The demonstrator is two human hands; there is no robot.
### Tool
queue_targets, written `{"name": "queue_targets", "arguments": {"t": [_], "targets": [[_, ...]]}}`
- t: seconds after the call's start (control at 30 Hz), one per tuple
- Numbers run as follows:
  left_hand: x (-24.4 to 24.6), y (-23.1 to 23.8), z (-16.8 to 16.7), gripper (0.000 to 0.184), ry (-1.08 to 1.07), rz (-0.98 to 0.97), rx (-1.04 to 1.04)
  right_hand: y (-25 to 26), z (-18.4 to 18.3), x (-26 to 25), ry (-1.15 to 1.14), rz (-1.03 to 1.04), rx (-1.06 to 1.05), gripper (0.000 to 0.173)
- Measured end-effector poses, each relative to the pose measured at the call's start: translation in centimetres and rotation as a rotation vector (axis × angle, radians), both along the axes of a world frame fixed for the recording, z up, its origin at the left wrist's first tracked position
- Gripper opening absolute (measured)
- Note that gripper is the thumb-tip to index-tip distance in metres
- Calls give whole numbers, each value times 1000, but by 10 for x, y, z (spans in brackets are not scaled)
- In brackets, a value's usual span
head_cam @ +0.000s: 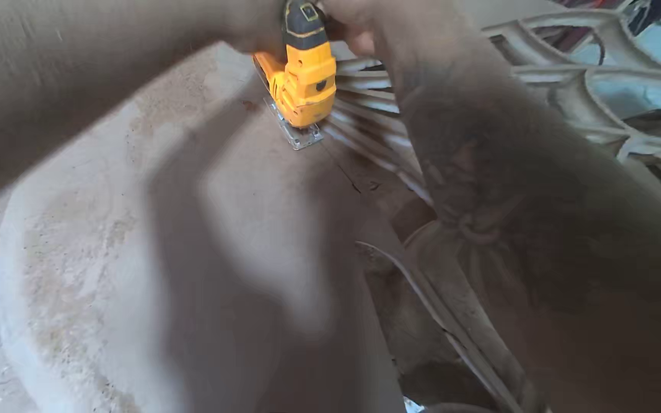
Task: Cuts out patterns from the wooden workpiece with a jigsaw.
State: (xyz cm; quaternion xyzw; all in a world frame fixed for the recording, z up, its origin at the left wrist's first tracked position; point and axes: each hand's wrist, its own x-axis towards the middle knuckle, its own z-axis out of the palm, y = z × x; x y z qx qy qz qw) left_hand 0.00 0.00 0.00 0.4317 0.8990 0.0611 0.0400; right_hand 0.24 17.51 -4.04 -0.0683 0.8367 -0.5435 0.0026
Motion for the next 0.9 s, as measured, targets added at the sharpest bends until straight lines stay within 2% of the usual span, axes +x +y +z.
{"name": "queue_targets", "arguments": {"t": [0.07,0.1,0.13,0.2,0.3,0.4,0.5,0.63,0.9], "targets": [[1,-32,-24,83,-40,168,163,-28,25,34,-195,-32,13,33],[6,-46,-42,90,-105,250,265,-38,31,43,-264,-53,23,29],[13,-58,-63,89,-160,321,374,-43,36,45,-307,-66,51,26],[33,-73,-105,73,-235,439,508,-51,44,35,-375,-67,152,21],[59,-70,-151,48,-265,452,532,-51,35,3,-483,-61,198,21],[75,-55,-183,46,-198,417,467,-50,27,-4,-548,-60,180,27],[81,-49,-195,48,-61,410,386,-56,35,8,-560,-116,196,27],[86,-46,-197,50,18,358,358,-56,30,7,-559,-86,153,23],[89,-42,-193,45,16,334,335,-61,38,20,-532,-85,178,22]]}}
